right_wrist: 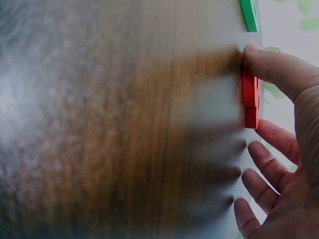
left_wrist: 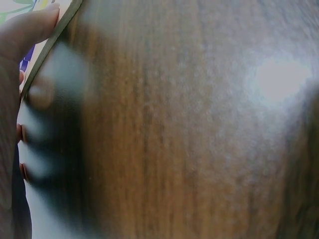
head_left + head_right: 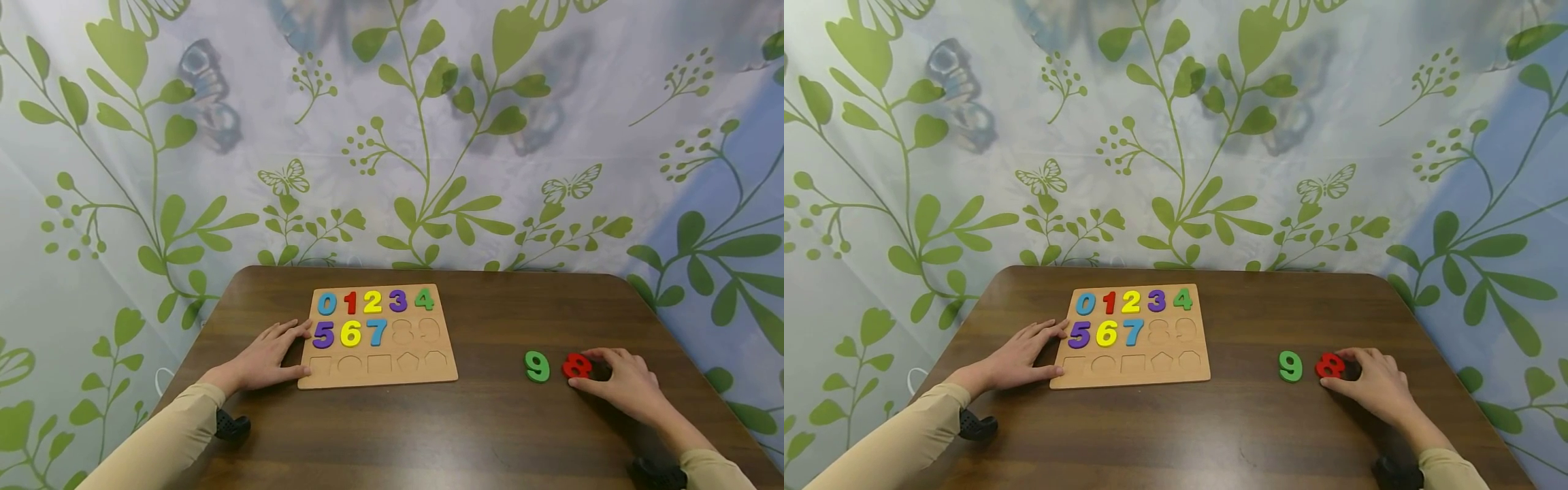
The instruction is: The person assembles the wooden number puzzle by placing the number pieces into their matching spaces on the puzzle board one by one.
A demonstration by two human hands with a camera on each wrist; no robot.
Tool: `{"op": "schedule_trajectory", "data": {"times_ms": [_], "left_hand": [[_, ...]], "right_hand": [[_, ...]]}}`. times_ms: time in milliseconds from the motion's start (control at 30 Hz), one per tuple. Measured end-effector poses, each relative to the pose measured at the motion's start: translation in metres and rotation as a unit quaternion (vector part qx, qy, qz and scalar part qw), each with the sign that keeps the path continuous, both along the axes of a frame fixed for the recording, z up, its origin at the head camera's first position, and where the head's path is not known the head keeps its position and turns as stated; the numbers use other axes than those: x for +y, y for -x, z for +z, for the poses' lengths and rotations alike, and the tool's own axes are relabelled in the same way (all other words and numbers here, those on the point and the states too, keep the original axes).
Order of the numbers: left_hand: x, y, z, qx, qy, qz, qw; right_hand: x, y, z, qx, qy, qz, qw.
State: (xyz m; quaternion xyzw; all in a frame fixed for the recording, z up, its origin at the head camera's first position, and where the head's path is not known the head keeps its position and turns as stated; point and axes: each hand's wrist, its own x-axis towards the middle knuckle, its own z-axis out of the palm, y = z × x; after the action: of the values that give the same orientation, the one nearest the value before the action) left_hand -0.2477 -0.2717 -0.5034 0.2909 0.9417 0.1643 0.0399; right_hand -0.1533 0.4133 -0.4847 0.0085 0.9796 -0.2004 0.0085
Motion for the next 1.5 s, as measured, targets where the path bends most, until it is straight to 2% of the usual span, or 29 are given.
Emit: {"op": "schedule_trajectory", "data": {"times_ms": [433, 933, 1500], "left_hand": [[0.0013, -0.0006, 0.0003, 0.0, 0.001, 0.002, 1.0], [0.0011, -0.001, 0.0019, 0.0, 0.002, 0.001, 1.0], [0.0013, 0.0002, -0.0007, -0.002, 0.005, 0.004, 1.0]], "right_hand": [[-0.0003, -0.0016, -0.0008, 0.01, 0.004, 0.004, 0.9999], [0.0064, -0.0003, -0.0004, -0.005, 0.013, 0.025, 0.9996], [0.0079, 0.0006, -0.0034, 0.0, 0.014, 0.025, 0.9996]]}}
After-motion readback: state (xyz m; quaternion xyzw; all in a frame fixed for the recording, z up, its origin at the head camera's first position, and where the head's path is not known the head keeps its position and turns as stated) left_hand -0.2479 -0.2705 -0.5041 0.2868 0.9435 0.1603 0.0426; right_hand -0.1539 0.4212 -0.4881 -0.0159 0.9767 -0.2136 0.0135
